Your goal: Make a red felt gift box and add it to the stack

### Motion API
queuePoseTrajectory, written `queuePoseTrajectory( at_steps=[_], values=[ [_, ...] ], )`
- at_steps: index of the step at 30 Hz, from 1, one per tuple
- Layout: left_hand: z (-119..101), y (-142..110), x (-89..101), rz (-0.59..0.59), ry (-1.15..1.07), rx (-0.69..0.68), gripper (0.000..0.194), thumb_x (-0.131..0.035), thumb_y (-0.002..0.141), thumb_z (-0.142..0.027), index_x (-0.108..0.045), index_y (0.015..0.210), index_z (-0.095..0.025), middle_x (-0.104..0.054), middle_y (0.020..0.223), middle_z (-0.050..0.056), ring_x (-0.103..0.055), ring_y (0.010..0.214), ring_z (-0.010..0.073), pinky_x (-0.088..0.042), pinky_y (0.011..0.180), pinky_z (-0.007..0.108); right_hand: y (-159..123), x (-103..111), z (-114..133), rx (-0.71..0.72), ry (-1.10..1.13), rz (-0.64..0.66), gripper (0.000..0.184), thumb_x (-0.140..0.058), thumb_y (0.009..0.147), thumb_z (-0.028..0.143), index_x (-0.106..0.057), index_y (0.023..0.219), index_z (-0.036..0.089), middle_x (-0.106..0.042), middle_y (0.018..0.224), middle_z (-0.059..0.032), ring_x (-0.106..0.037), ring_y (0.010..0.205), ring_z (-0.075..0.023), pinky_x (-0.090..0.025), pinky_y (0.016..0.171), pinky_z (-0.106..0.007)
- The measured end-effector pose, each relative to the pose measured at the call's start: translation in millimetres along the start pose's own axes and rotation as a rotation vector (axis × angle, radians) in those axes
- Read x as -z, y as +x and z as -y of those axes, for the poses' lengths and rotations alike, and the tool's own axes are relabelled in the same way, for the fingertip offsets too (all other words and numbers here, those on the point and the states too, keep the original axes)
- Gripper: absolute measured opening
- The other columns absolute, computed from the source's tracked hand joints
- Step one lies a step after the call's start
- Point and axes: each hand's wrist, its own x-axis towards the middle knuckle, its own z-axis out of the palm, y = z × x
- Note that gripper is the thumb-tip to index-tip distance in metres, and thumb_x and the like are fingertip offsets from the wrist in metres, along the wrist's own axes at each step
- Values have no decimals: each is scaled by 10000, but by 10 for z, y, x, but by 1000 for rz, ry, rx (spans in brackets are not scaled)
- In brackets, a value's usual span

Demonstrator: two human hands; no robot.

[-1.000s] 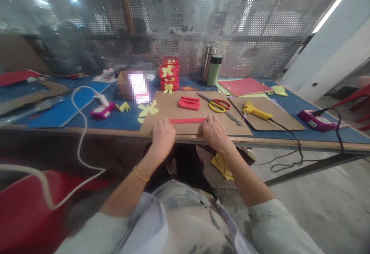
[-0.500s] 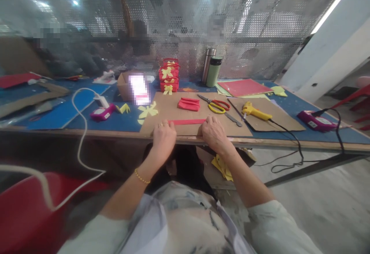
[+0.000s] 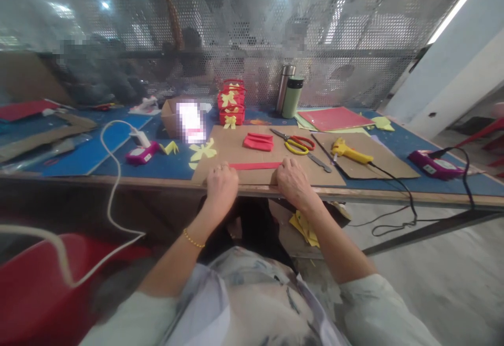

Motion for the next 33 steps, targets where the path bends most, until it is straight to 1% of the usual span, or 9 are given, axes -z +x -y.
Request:
queuePoseTrajectory(
  at_steps=[6,12,14,16,18,20,23,26,33],
  values=[
    [75,-4,-20,-62,-22,-30,417,-390,932,17,-801,938,-55,-732,914,223,-678,973,339,-477,965,544,-7,-12,-4,2,0,-11,269,-479,999,96,-737,1063,60,-609,1093,-210,-534,1026,-289,-395,838,-353],
    [80,-43,-23,-67,-80,-36,463,-357,933,33,-801,1025,-64,-746,1032,225,-614,1221,374,-443,1069,637,2,-27,-15,7,-11,-23,258,-491,986,91,-732,1068,47,-615,1107,-223,-543,1021,-291,-402,840,-360],
    [60,-30,-6,-38,-87,-63,475,-352,920,56,-807,982,-67,-743,1030,227,-619,1235,373,-448,1078,621,4,-32,-21,14,-18,-18,257,-486,983,86,-728,1060,46,-617,1103,-224,-546,1021,-292,-407,837,-360],
    [45,-13,15,7,-39,-89,461,-359,912,70,-804,967,-39,-741,961,222,-690,1086,342,-445,1095,589,1,-30,-21,13,-27,-18,263,-471,986,82,-723,1053,51,-617,1101,-225,-547,1023,-293,-414,832,-357],
    [34,1,40,37,25,-104,438,-366,922,65,-788,1018,3,-737,898,214,-720,923,303,-425,1121,564,-9,-16,-12,4,-31,-17,269,-453,988,76,-711,1065,59,-619,1094,-220,-548,1025,-290,-420,816,-346],
    [17,9,70,59,70,-122,432,-375,942,44,-755,1148,28,-740,901,214,-724,895,291,-401,1140,548,-24,9,3,-13,-28,-3,287,-432,992,66,-687,1124,71,-625,1088,-206,-552,1029,-283,-420,787,-329],
    [-44,20,129,138,110,-163,515,-390,971,8,-646,1413,-50,-757,934,190,-729,951,286,-409,1109,524,-53,63,28,0,-23,12,398,-394,1036,109,-581,1386,135,-631,1116,-178,-566,1037,-274,-405,753,-308],
    [-130,39,186,227,156,-188,608,-389,980,-12,-533,1552,-159,-766,926,169,-726,952,284,-438,1029,492,-81,121,47,47,-42,30,500,-343,1082,178,-441,1563,276,-626,1137,-165,-583,1026,-272,-385,749,-306],
    [-174,65,203,265,173,-183,622,-379,982,-35,-492,1577,-175,-760,921,181,-713,931,289,-438,935,448,-70,184,57,58,-61,64,443,-316,1097,194,-548,1465,271,-631,1149,-179,-590,1038,-277,-376,743,-304]
  ],
)
